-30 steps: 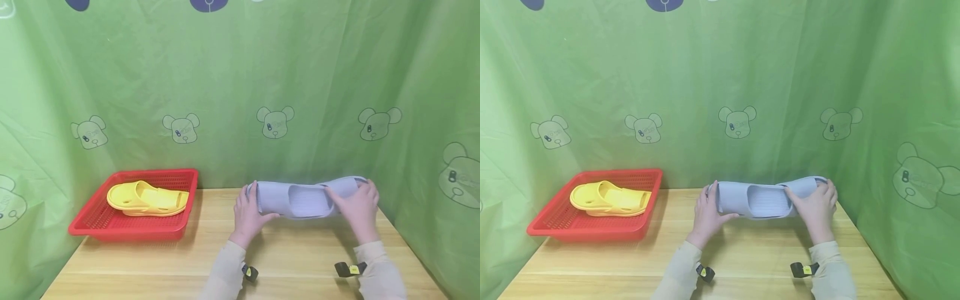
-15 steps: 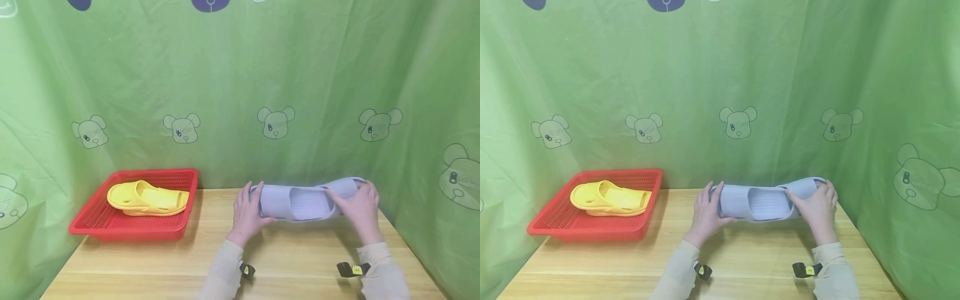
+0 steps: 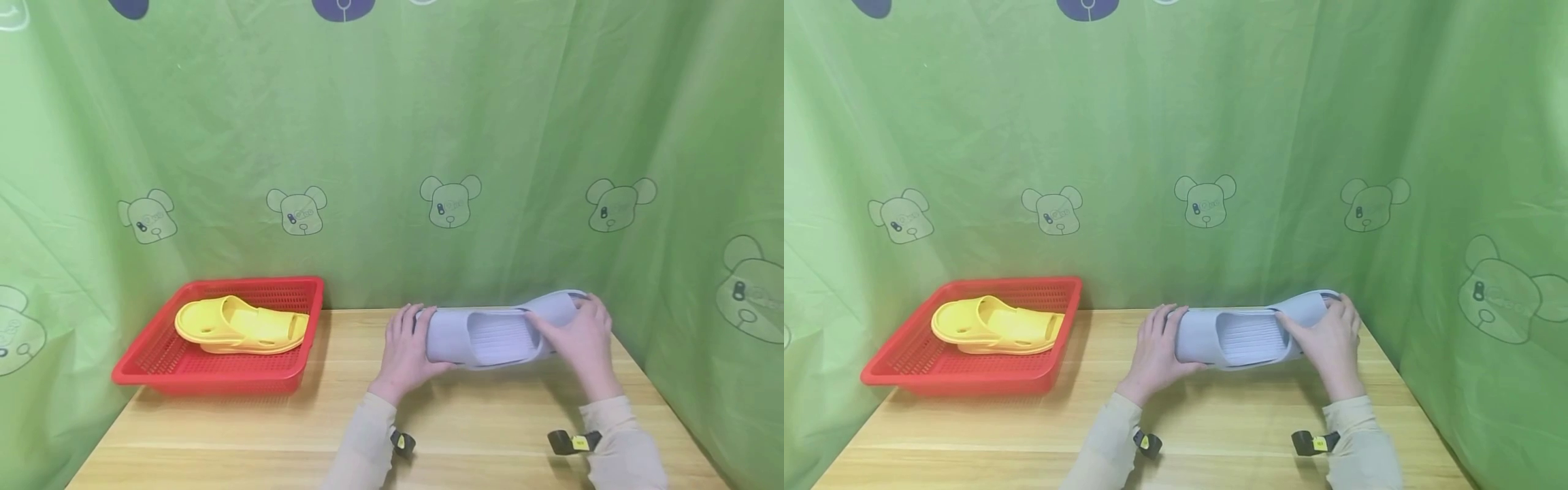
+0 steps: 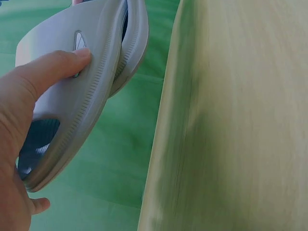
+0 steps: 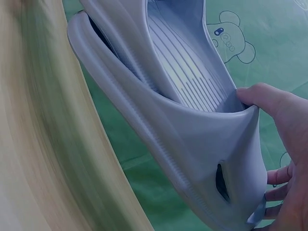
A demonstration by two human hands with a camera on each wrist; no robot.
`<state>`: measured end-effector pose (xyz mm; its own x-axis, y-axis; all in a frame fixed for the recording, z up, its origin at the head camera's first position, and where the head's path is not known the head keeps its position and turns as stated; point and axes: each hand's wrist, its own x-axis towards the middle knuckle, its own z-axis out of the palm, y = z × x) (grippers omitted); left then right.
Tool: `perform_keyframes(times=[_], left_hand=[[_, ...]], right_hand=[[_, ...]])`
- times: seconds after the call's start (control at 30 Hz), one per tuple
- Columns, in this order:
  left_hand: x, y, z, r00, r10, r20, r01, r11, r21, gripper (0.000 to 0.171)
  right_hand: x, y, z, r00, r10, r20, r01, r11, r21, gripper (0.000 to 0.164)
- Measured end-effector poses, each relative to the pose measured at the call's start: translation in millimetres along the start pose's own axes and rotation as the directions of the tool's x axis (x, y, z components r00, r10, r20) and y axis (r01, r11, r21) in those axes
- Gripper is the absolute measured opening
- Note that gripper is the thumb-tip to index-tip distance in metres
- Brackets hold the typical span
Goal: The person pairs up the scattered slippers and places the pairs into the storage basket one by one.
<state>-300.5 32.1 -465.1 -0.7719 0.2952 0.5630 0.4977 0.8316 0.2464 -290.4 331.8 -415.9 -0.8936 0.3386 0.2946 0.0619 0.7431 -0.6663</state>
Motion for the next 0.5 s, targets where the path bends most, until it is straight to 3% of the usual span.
perform_keyframes(times=[0.5], left_hand=[[1.2, -0.3, -1.5, 1.0, -0.002, -0.031, 0.002, 1.0, -0.027, 0.104]], right_hand=[[-4.8, -12.7, 5.6, 0.997, 0.029, -0.073, -0.028, 0.999, 0.017, 0.108]])
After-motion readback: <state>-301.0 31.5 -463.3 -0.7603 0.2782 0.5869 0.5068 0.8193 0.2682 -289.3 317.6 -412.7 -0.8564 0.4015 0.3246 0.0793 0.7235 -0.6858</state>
